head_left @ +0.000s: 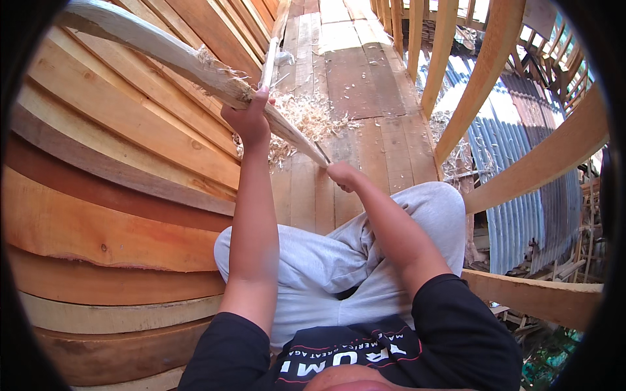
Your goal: The person sits on a wooden floor and uses a knife to shave and shape a curved piece of wood. They hold the wood with one hand and carefully remove thin layers with the other, creating wood shavings that accumulate on the floor.
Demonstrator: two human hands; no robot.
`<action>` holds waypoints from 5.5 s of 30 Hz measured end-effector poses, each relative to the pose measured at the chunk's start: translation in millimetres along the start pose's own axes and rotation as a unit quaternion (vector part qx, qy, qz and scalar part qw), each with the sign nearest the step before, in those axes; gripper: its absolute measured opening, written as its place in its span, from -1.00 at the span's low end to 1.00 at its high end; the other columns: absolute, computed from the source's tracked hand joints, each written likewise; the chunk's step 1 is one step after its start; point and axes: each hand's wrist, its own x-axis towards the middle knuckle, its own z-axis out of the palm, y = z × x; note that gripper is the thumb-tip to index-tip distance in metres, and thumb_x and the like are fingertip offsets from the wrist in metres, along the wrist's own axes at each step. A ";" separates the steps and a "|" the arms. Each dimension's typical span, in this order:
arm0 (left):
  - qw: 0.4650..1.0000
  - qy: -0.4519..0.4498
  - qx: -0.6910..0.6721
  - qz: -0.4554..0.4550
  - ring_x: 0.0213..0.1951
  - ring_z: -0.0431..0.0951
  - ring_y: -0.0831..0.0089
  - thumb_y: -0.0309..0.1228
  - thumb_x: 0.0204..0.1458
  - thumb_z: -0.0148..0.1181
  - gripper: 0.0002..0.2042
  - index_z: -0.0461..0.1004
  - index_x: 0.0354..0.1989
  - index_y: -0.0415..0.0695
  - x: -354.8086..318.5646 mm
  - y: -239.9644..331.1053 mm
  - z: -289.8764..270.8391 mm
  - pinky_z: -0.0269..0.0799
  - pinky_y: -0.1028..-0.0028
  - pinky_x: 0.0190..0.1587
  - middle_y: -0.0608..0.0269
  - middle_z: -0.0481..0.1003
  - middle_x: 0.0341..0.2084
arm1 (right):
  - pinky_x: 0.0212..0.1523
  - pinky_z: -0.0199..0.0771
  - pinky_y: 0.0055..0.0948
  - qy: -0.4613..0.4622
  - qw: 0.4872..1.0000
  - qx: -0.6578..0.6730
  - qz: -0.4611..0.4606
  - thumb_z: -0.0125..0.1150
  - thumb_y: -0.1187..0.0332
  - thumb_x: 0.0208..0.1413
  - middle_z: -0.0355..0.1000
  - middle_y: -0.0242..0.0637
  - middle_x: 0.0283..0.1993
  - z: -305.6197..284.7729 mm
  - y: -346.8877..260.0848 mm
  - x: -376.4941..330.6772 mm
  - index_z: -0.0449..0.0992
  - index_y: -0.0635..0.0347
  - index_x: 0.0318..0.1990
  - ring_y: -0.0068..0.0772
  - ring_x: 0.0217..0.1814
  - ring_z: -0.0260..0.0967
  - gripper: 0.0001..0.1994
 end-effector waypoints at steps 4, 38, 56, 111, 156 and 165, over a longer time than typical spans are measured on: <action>1.000 0.012 -0.002 0.011 -0.60 0.50 0.41 -0.57 -0.16 0.26 -0.77 0.35 -0.33 -0.28 4.3 -0.9 1.0 0.53 0.44 -0.50 0.19 0.42 -0.55 | -0.78 -0.07 -0.42 0.013 0.999 0.051 -0.002 -0.15 0.35 0.11 0.03 -0.38 -0.70 6.9 -0.1 1.8 0.24 0.23 -0.54 -0.55 -0.73 -0.05 -0.79; 0.975 0.216 0.047 0.034 -0.48 0.52 0.27 -0.59 -0.11 0.19 -0.56 0.26 -0.03 -0.50 -1.2 1.5 -26.1 0.55 0.40 -0.50 -0.04 0.43 -0.31 | -0.76 -0.15 -0.41 -0.029 0.982 0.184 -0.019 -0.24 0.12 0.21 0.01 -0.45 -0.72 32.6 -35.5 -12.5 0.16 0.09 -0.50 -0.57 -0.78 -0.11 -0.69; 0.978 0.194 0.069 0.010 -0.51 0.51 0.40 -0.54 -0.04 0.19 -0.62 0.29 -0.06 -0.47 -3.6 1.7 -45.4 0.54 0.48 -0.47 0.02 0.47 -0.37 | -0.76 -0.15 -0.45 -0.068 0.978 0.195 0.025 -0.31 0.14 0.27 0.00 -0.48 -0.70 35.5 -50.7 -9.5 0.19 0.07 -0.40 -0.58 -0.77 -0.13 -0.72; 0.955 0.289 0.056 -0.032 -0.53 0.47 0.37 -0.38 -0.03 0.21 -0.73 0.27 -0.31 -0.28 -5.1 -5.7 -100.1 0.48 0.38 -0.51 0.18 0.34 -0.57 | -0.75 -0.27 -0.52 -0.040 0.988 0.114 0.097 -0.38 0.06 0.34 -0.10 -0.56 -0.68 59.6 -93.0 -20.8 0.10 0.01 -0.52 -0.68 -0.74 -0.27 -0.61; 0.966 0.249 0.070 -0.005 -0.59 0.49 0.33 -0.51 -0.09 0.13 -0.77 0.25 -0.30 -0.36 -10.0 -11.9 -100.9 0.51 0.34 -0.53 0.15 0.34 -0.61 | -0.73 -0.29 -0.53 -0.006 0.994 0.056 0.089 -0.33 0.07 0.34 -0.13 -0.60 -0.66 44.0 -82.9 -15.2 0.10 0.01 -0.52 -0.70 -0.70 -0.31 -0.62; 0.960 0.272 0.067 0.010 -0.58 0.52 0.31 -0.53 -0.12 0.12 -0.80 0.28 -0.37 -0.36 -5.7 -11.8 -100.5 0.53 0.37 -0.48 0.11 0.40 -0.57 | -0.73 -0.30 -0.55 -0.105 0.967 0.209 0.095 -0.31 0.14 0.30 -0.11 -0.57 -0.65 43.4 -76.9 -12.2 0.11 0.01 -0.49 -0.69 -0.71 -0.27 -0.69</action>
